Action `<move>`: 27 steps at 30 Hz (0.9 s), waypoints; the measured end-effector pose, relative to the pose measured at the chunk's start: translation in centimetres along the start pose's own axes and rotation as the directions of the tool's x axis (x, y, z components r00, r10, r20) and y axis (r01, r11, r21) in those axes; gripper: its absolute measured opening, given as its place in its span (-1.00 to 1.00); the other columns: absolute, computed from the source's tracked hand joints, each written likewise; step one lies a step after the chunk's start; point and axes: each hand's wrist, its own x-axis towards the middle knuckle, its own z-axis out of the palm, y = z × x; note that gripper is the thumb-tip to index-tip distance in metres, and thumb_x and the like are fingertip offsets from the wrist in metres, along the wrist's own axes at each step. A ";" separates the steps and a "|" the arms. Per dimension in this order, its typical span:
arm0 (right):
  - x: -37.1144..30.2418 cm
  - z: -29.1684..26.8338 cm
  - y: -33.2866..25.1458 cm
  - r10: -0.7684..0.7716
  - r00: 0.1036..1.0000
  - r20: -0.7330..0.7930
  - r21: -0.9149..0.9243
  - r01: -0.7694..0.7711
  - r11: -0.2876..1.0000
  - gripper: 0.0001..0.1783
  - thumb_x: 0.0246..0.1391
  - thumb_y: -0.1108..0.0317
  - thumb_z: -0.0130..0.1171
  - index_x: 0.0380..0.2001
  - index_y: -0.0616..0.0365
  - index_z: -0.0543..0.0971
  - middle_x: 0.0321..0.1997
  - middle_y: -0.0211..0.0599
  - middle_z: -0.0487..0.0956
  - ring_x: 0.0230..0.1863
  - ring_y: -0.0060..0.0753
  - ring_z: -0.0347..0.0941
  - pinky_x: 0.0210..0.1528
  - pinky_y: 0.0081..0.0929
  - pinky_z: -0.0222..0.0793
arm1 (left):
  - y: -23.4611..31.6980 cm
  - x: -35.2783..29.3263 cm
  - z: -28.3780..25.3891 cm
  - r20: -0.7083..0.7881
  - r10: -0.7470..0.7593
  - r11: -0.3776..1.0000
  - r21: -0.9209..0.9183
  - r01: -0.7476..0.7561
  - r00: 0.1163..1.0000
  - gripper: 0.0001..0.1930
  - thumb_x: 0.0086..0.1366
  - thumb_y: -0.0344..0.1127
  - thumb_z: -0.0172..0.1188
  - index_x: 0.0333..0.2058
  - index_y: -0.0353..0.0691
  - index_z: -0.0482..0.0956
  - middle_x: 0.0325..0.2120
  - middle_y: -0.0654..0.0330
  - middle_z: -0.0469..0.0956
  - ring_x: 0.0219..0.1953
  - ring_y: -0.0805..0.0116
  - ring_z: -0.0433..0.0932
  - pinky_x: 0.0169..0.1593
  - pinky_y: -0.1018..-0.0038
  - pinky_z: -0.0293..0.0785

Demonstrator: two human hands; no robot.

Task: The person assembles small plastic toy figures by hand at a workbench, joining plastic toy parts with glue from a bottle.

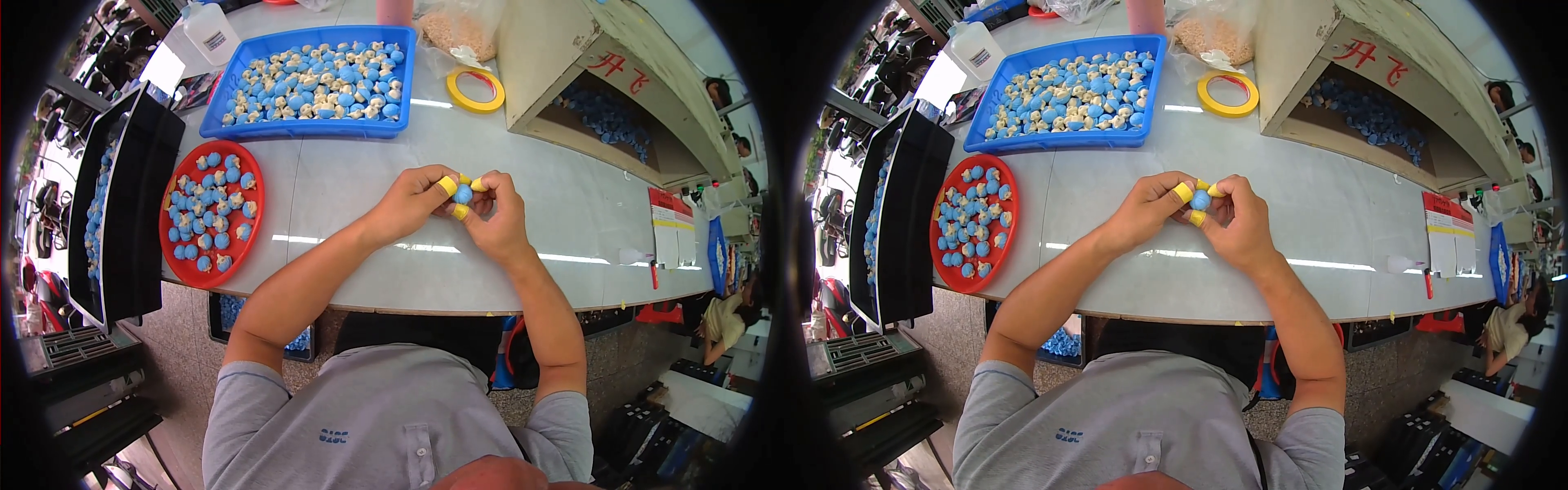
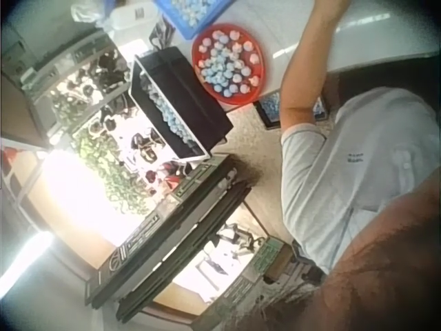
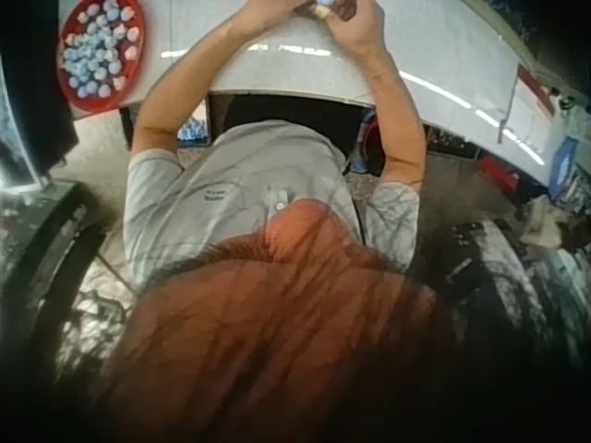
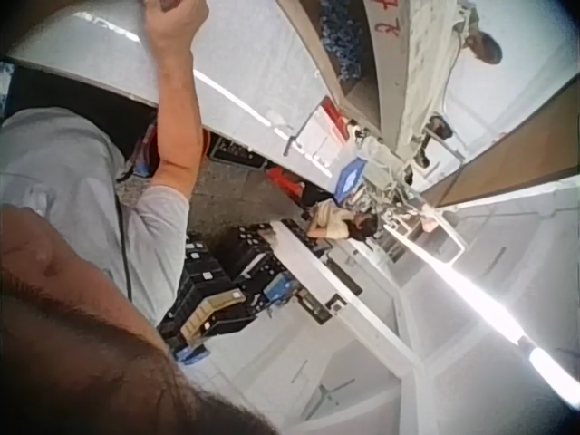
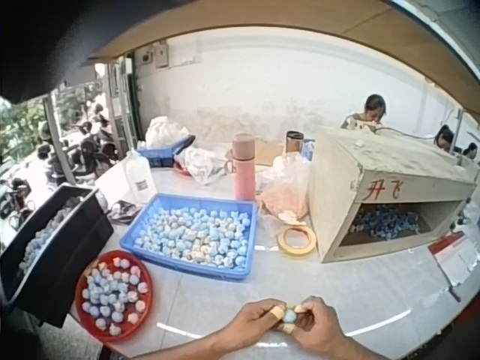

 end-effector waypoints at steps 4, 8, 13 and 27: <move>-0.2 0.2 0.0 -0.106 0.994 -0.031 -0.107 0.103 0.989 -0.50 -0.25 0.43 0.50 -0.30 0.12 0.38 -0.54 -0.40 0.41 -0.58 -0.58 0.30 -0.55 -0.60 0.29 | 0.2 -0.3 -0.1 0.072 -0.040 0.995 -0.089 0.046 0.997 -0.65 0.43 -0.25 -0.06 0.04 -0.37 0.45 -0.17 0.18 0.53 -0.19 0.46 0.53 -0.01 0.46 0.50; -0.2 0.1 0.3 -0.162 0.985 -0.050 -0.158 0.153 0.976 -0.49 -0.29 0.44 0.51 -0.29 0.12 0.39 -0.56 -0.40 0.41 -0.60 -0.55 0.32 -0.57 -0.58 0.28 | 1.7 -0.7 0.5 0.116 -0.057 0.988 -0.139 0.073 0.992 -0.66 0.37 -0.35 -0.05 0.04 -0.38 0.45 -0.18 0.17 0.55 -0.17 0.45 0.53 -0.03 0.47 0.51; -0.2 0.1 0.3 -0.320 0.945 -0.063 -0.286 0.290 0.913 -0.46 -0.38 0.38 0.52 -0.34 0.07 0.37 -0.58 -0.40 0.41 -0.63 -0.48 0.31 -0.56 -0.53 0.24 | 1.7 -0.8 0.6 0.155 -0.057 0.980 -0.180 0.085 0.986 -0.62 0.30 -0.42 -0.06 0.07 -0.41 0.43 -0.12 0.11 0.55 -0.10 0.42 0.54 0.04 0.45 0.49; -0.4 0.3 0.1 -0.461 0.881 -0.102 -0.426 0.380 0.821 -0.39 -0.41 0.26 0.57 -0.40 0.02 0.30 -0.64 -0.47 0.39 -0.67 -0.47 0.29 -0.56 -0.50 0.13 | 1.0 -0.7 0.5 0.159 -0.024 0.993 -0.110 0.042 0.987 -0.67 0.28 -0.47 -0.05 0.01 -0.41 0.41 -0.17 0.17 0.53 -0.13 0.51 0.52 -0.03 0.55 0.45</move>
